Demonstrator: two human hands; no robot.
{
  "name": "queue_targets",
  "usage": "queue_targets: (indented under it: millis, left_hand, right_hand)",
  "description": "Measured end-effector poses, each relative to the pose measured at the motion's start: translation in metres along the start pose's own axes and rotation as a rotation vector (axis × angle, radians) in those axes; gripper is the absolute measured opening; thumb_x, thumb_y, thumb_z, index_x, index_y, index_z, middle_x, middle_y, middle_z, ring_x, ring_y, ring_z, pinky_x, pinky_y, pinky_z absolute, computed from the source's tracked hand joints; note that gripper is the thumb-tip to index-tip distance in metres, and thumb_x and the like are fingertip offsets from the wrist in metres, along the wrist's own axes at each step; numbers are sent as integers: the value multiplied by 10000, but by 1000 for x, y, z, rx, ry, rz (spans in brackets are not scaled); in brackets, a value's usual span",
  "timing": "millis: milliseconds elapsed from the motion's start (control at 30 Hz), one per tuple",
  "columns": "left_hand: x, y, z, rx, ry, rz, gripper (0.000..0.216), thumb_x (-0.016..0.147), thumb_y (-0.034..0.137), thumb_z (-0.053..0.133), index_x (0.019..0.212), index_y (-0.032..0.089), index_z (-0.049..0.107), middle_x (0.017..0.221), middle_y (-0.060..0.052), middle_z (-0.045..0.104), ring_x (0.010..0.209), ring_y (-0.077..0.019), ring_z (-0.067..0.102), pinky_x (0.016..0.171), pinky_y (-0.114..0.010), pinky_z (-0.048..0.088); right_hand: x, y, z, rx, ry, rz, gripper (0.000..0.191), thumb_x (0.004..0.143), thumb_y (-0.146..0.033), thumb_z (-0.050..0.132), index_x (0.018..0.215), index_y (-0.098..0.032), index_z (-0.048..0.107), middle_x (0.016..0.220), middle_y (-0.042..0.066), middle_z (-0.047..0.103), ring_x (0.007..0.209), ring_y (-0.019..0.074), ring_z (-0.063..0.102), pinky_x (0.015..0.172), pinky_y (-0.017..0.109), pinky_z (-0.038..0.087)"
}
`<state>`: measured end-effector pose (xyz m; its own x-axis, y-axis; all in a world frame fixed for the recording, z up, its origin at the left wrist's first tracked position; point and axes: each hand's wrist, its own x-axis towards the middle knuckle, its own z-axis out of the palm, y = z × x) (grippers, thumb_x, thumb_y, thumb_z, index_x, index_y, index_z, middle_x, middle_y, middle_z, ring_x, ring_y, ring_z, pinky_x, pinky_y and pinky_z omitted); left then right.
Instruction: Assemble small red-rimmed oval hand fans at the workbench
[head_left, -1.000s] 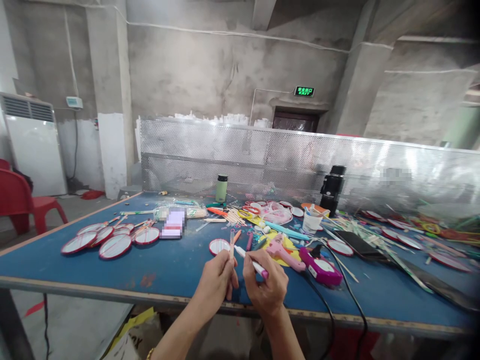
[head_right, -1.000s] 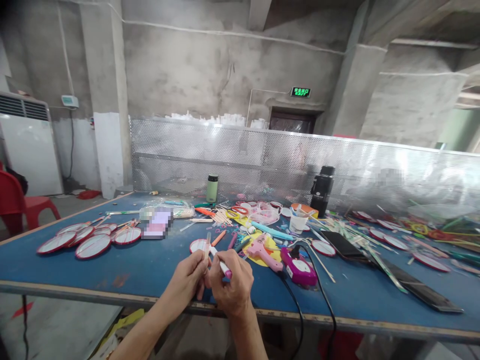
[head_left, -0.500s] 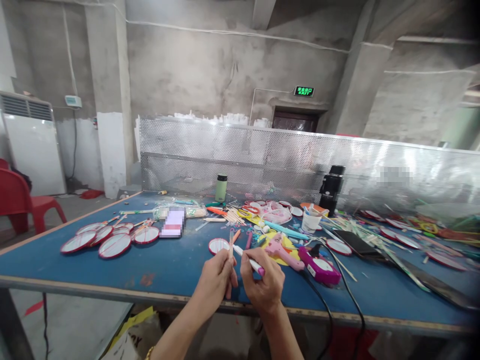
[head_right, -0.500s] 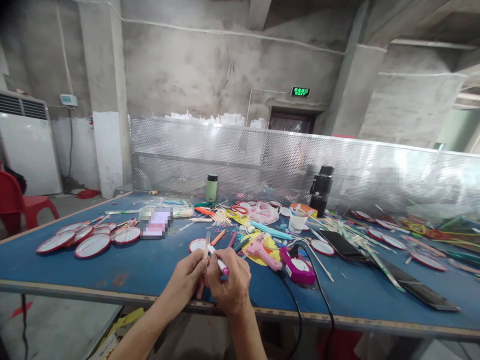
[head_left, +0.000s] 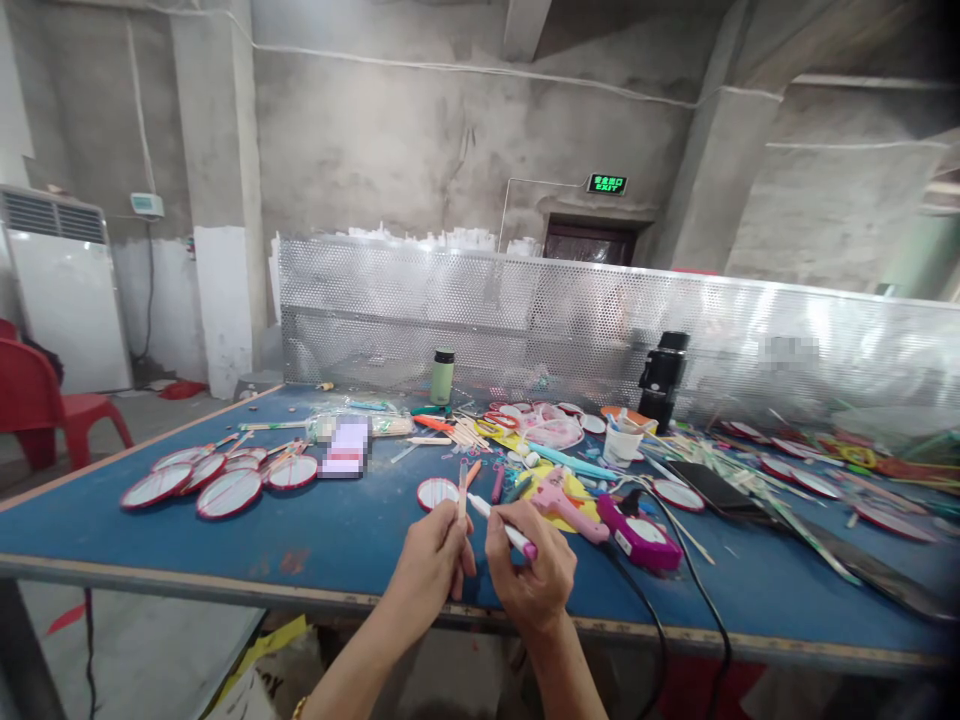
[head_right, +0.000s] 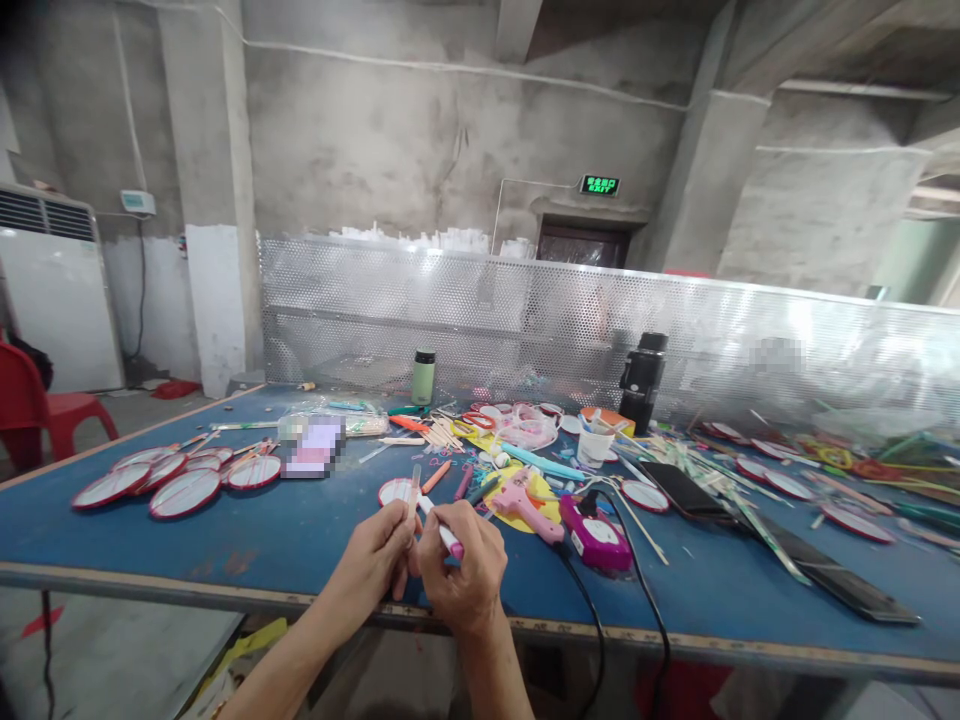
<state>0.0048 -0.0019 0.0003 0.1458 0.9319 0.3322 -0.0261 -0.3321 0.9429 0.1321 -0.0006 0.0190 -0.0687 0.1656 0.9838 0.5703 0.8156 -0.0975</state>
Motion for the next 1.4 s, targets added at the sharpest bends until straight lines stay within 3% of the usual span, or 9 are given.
queue_targets:
  millis: [1400]
  left_hand:
    - [1,-3,0,3,-1,35,280,910,439,445,762,202,455,527,59,549,330,-71,423,357,-180,275]
  right_hand:
    - [0,0,1,48,-50,-6,103,846,-92,558,808,-187,559,647,-18,565,557,105,510,572,235,401]
